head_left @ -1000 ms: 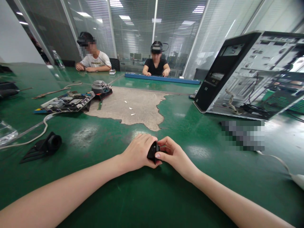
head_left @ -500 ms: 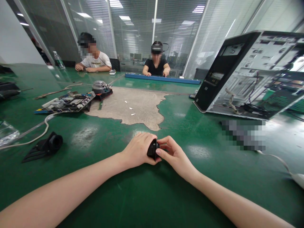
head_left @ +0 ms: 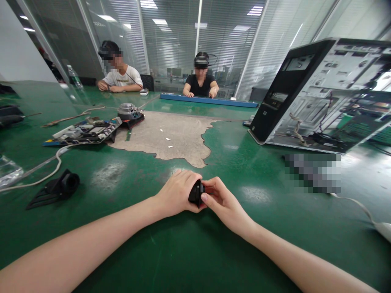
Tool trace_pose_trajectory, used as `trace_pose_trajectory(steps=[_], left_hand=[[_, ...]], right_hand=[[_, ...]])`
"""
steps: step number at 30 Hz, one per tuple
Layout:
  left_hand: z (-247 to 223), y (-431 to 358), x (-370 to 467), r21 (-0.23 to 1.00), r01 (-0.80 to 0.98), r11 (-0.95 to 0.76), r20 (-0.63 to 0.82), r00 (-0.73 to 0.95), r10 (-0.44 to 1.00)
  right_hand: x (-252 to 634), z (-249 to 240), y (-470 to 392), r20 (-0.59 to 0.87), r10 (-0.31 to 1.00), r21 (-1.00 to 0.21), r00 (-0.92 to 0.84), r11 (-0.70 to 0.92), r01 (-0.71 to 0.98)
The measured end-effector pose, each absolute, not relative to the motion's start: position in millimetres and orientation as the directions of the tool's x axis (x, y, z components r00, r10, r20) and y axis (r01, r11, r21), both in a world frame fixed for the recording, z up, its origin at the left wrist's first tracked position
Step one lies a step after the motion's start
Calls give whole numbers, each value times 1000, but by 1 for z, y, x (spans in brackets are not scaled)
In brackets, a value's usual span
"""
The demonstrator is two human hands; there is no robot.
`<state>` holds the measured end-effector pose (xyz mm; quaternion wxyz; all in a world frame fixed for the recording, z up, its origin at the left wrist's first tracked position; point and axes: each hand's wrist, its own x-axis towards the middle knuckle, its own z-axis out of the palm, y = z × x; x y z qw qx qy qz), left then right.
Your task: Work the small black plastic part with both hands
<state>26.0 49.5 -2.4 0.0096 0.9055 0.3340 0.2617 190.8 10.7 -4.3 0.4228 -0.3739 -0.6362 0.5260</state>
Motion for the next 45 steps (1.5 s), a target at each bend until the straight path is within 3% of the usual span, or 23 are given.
trace_pose_trajectory(steps=[8, 15, 25, 32, 38, 45], left_hand=[[-4, 50, 26, 192, 600, -777, 468, 640, 610], [-2, 50, 24, 198, 596, -778, 448, 651, 613], [-3, 50, 27, 213, 593, -776, 465, 637, 615], [-2, 50, 25, 200, 598, -776, 447, 649, 615], [-5, 50, 26, 203, 596, -777, 477, 633, 610], [-4, 50, 26, 202, 595, -778, 463, 641, 612]], right_hand=[[191, 0, 13, 84, 932, -990, -352, 119, 78], [193, 0, 9, 193, 899, -957, -393, 261, 126], [190, -2, 12, 95, 935, -988, -342, 132, 85], [192, -2, 10, 180, 913, -961, -366, 243, 133], [190, -3, 12, 127, 926, -990, -356, 140, 11], [191, -2, 12, 98, 932, -986, -349, 139, 92]])
